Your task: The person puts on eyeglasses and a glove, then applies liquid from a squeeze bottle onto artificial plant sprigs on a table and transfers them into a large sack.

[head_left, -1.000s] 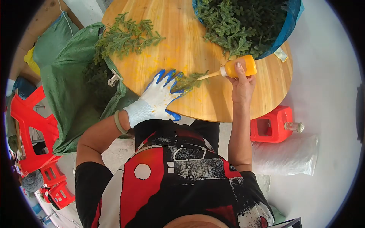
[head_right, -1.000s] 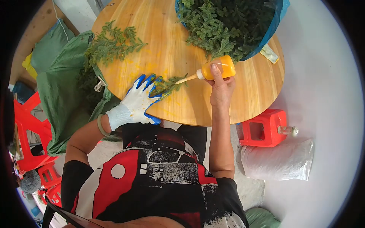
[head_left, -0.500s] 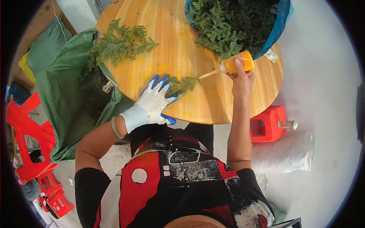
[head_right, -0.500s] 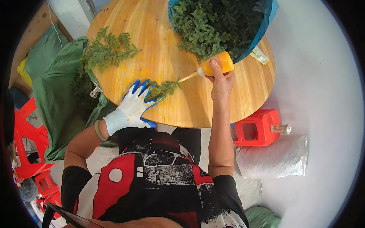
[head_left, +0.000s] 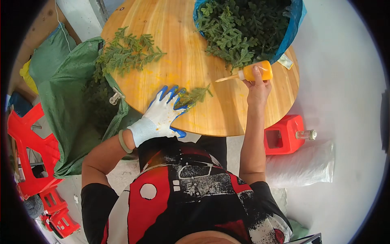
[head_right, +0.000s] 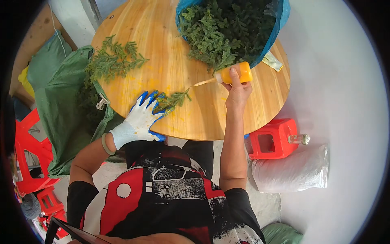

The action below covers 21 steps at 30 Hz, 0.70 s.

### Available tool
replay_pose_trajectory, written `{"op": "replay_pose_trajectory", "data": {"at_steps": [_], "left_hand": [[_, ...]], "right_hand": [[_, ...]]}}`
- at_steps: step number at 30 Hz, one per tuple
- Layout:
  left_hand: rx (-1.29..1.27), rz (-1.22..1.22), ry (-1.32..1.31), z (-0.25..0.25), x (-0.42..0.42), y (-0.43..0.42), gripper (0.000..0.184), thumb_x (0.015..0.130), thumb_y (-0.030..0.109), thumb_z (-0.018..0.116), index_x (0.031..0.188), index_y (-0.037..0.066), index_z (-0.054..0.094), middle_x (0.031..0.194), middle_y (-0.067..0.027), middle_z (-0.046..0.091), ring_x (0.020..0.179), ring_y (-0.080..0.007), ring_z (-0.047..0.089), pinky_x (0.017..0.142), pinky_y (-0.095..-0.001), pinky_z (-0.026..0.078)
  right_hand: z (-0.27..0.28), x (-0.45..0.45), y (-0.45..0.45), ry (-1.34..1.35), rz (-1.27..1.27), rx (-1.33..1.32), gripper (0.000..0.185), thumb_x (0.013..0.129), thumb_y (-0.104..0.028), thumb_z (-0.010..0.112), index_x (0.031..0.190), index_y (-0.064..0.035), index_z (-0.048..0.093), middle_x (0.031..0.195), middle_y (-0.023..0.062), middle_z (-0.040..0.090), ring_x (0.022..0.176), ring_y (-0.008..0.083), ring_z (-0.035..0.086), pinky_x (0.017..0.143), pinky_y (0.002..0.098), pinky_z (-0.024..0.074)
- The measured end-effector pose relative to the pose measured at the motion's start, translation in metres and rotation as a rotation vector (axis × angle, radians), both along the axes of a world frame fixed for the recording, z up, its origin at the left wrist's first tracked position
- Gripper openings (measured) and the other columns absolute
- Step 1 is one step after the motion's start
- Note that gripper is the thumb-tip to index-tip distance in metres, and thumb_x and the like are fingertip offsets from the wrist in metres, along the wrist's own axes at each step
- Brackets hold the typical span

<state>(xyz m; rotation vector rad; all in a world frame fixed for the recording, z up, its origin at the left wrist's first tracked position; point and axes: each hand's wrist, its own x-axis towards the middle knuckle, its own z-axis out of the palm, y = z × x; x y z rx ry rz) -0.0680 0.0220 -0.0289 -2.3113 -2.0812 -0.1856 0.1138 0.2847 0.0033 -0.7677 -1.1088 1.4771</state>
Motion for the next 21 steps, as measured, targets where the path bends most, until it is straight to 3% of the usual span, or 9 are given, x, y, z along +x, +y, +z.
{"op": "replay_pose_trajectory", "data": {"at_steps": [6, 10, 12, 13, 15, 17, 21], "left_hand": [[0.008, 0.262, 0.051, 0.013, -0.009, -0.005, 0.079, 0.076, 0.069, 0.056, 0.135, 0.017, 0.058, 0.141, -0.0242, 0.046, 0.136, -0.0445, 0.032, 0.117, -0.0571, 0.014], [0.251, 0.712, 0.184, 0.016, -0.02, -0.014, 0.07, 0.078, 0.062, 0.058, 0.129, 0.014, 0.062, 0.136, -0.0254, 0.049, 0.132, -0.0471, 0.035, 0.114, -0.0582, 0.02], [0.488, 0.521, 0.022, 0.03, 0.01, -0.008, 0.055, 0.08, 0.048, 0.062, 0.121, 0.011, 0.066, 0.128, -0.0192, 0.056, 0.123, -0.0418, 0.046, 0.111, -0.0544, 0.028], [0.495, 0.518, 0.029, 0.032, 0.015, 0.006, 0.055, 0.08, 0.048, 0.062, 0.121, 0.011, 0.066, 0.128, -0.0192, 0.056, 0.123, -0.0418, 0.046, 0.111, -0.0544, 0.028], [0.644, 0.179, -0.193, 0.027, 0.02, 0.039, 0.043, 0.079, 0.034, 0.065, 0.113, 0.009, 0.067, 0.119, -0.013, 0.061, 0.109, -0.0342, 0.055, 0.103, -0.0461, 0.039], [0.633, 0.214, -0.312, 0.019, 0.001, 0.09, 0.034, 0.079, 0.027, 0.065, 0.106, 0.006, 0.066, 0.111, -0.0095, 0.065, 0.099, -0.0294, 0.059, 0.095, -0.0396, 0.045], [0.647, 0.427, -0.421, -0.018, -0.055, 0.198, 0.022, 0.078, 0.027, 0.062, 0.09, 0.009, 0.067, 0.099, -0.0102, 0.066, 0.091, -0.0319, 0.06, 0.087, -0.04, 0.046]], "right_hand": [[0.003, 0.035, 0.009, 0.244, -0.071, -0.029, 0.031, 0.088, -0.018, 0.072, 0.11, -0.0007, 0.058, 0.099, 0.0125, 0.064, 0.085, 0.0212, 0.067, 0.074, 0.034, 0.0596], [0.003, 0.064, 0.005, 0.317, -0.066, -0.074, 0.029, 0.09, -0.02, 0.071, 0.109, -0.0029, 0.057, 0.105, 0.0165, 0.065, 0.09, 0.0249, 0.068, 0.08, 0.0371, 0.0594], [0.002, 0.07, 0.007, 0.379, -0.062, -0.094, 0.031, 0.09, -0.021, 0.071, 0.11, -0.0028, 0.057, 0.106, 0.0174, 0.065, 0.091, 0.0258, 0.068, 0.082, 0.0374, 0.0592], [0.0, 0.073, 0.008, 0.431, -0.061, -0.118, 0.033, 0.09, -0.022, 0.072, 0.111, -0.0027, 0.057, 0.108, 0.0183, 0.065, 0.093, 0.0266, 0.068, 0.083, 0.0376, 0.0591], [-0.003, 0.082, 0.007, 0.52, -0.059, -0.17, 0.036, 0.09, -0.024, 0.073, 0.113, -0.0024, 0.056, 0.11, 0.0201, 0.065, 0.095, 0.0284, 0.068, 0.086, 0.0381, 0.0588], [-0.003, 0.085, 0.004, 0.565, -0.045, -0.206, 0.038, 0.09, -0.025, 0.073, 0.114, -0.0022, 0.056, 0.11, 0.0206, 0.065, 0.096, 0.0289, 0.068, 0.087, 0.0385, 0.0586], [-0.003, 0.092, -0.002, 0.707, -0.012, -0.315, 0.042, 0.089, -0.027, 0.073, 0.117, -0.0015, 0.054, 0.11, 0.0218, 0.065, 0.099, 0.0304, 0.067, 0.09, 0.0395, 0.0578]]}}
